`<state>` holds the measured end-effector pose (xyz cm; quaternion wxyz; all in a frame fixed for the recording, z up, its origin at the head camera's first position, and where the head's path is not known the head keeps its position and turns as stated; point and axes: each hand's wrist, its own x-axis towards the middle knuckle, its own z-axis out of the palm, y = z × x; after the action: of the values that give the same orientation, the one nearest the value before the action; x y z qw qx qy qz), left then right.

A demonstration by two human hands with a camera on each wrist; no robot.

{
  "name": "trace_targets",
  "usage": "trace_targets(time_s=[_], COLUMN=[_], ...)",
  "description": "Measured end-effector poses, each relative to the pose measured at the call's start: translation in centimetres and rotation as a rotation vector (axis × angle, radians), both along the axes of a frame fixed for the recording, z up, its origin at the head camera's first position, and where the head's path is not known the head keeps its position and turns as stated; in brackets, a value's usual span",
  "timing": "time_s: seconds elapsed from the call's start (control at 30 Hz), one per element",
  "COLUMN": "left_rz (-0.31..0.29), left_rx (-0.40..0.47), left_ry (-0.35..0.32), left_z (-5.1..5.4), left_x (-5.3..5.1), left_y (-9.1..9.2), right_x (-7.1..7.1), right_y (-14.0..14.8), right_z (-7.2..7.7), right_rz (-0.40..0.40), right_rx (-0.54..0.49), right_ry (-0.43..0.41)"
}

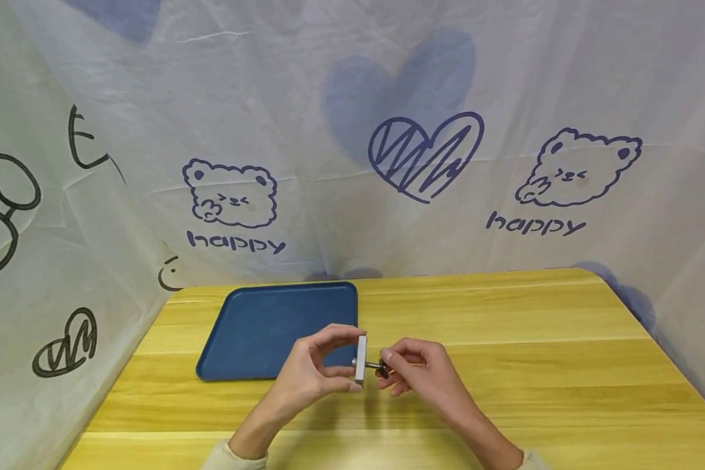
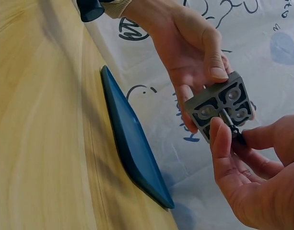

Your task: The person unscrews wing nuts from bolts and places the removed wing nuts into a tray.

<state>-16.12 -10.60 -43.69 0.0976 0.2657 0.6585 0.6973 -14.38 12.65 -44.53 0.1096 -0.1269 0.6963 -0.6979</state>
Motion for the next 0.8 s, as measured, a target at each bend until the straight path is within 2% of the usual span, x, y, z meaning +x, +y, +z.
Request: trace_targets(time_s=[0.13,0.23,0.3,0.43,0.5,0.6,0.8], left_rz=[0.006,0.014,0.018,0.022,0.022,0.022,0.027], left_rx=[0.011,0.026,0.039,0.066,0.075,0.093,0.122], left_ry=[-0.016,-0.043,-0.067,-0.102,-0.108,-0.107,-0.100], left_z=[0.1,0.2,0.3,0.6,0.8,1.0,1.1], left_x=[0.0,-0.1,-0.1,-0.1,-0.1,0.0,-0.1], left_y=[-0.1,-0.4,-0.6,-0.9,-1.0,-1.2,-1.5], right_x=[0.1,0.4,0.6,1.1,1.1,1.1,0.7], right_y=[0.0,-0.4,-0.8,-1.5,-1.6,-1.7,-1.7], right_z=[0.0,0.0,0.0,-0.3,-0.3,-0.4,-0.6], right_rz=[-0.042,-0.090,-0.128,-0.217,-0.247,-0.274,-0.262], right_rx=[0.042,0.081,0.113,0.199,0.236,0.282,0.305], right_ry=[0.059,0.170,0.305,0.627,0.752,0.899,1.164])
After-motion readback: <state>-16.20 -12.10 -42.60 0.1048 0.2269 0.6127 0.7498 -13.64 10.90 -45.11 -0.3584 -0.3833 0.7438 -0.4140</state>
